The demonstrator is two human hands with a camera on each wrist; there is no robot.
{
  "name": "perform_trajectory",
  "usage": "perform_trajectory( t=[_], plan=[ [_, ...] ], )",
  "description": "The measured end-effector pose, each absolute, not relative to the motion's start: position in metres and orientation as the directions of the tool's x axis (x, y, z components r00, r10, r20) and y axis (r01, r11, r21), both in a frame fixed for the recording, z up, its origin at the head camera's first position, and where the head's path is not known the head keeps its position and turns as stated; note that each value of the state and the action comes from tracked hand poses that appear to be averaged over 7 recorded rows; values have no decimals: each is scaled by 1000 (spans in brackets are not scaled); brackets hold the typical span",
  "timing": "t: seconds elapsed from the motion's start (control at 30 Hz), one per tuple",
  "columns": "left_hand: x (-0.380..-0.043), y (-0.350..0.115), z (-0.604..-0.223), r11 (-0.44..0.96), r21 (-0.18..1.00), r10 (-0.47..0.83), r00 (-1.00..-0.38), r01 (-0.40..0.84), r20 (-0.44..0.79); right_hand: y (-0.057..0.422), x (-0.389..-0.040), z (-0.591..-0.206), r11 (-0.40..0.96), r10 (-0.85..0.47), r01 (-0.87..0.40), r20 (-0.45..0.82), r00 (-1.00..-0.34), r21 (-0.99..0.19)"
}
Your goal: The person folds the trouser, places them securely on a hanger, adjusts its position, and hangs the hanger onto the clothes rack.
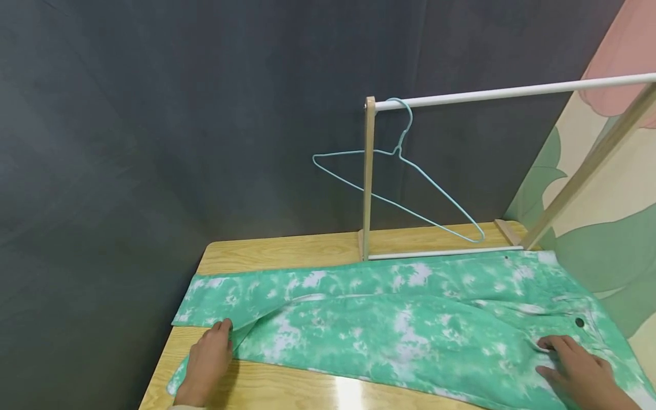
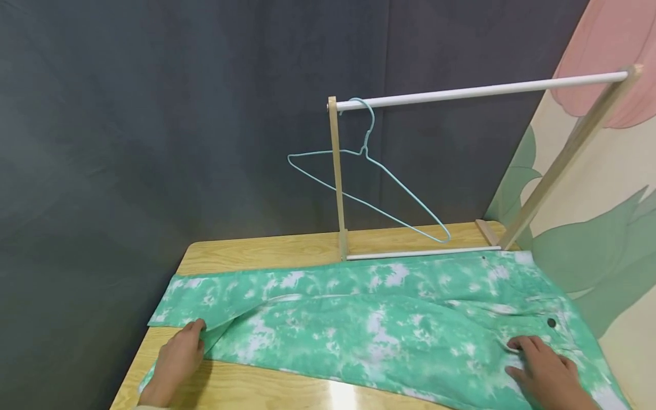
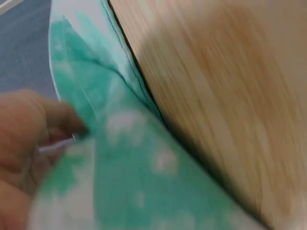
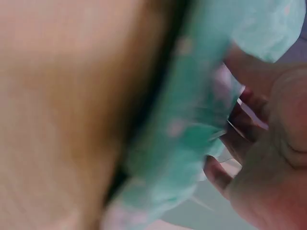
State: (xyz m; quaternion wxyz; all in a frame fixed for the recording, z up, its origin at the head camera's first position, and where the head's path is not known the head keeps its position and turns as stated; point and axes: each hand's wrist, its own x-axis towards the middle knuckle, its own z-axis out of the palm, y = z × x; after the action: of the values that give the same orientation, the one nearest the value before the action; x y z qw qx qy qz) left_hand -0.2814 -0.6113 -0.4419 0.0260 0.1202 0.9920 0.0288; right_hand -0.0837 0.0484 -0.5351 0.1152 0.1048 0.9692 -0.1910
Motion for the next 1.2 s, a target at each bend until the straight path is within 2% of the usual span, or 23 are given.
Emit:
perform_trajectory(
  t=[0.13,0.3,0.37,0.43,0.53,0.6,0.67,0.83,1.0,1.13,1.2],
  plan=[
    [-283,-613,-440,962,59,270,-959,265,-90,57,-84,-540,877,213,292,-235,-948,-382],
    [-284,-620,-437,957,12,292,-956,291,-25,67,-93,-535,881,224,272,-165,-960,-387],
    [-287,-625,-432,959,16,282,-959,282,5,70,-94,-531,874,275,291,-97,-956,-389],
    [-291,-631,-424,965,20,259,-964,260,61,70,-93,-525,843,380,351,-9,-925,-407],
    [-297,-641,-411,970,32,233,-957,242,174,68,-92,-516,778,542,414,171,-823,-473],
    [-301,-647,-403,969,38,228,-939,246,256,67,-94,-508,751,590,408,250,-768,-519],
    [-305,-650,-397,963,37,242,-919,266,311,67,-98,-500,754,590,395,276,-759,-525],
    [-315,-655,-397,962,-19,265,-907,274,328,67,-109,-494,815,475,376,136,-870,-441],
    [-306,-655,-422,962,-57,271,-917,266,294,52,-92,-505,856,354,280,98,-930,-435],
    [-292,-656,-440,951,-38,300,-891,306,340,42,-65,-522,848,234,260,-114,-966,-462],
    [-287,-659,-446,942,-56,327,-866,332,378,40,-50,-538,882,160,224,-184,-970,-414]
  ],
)
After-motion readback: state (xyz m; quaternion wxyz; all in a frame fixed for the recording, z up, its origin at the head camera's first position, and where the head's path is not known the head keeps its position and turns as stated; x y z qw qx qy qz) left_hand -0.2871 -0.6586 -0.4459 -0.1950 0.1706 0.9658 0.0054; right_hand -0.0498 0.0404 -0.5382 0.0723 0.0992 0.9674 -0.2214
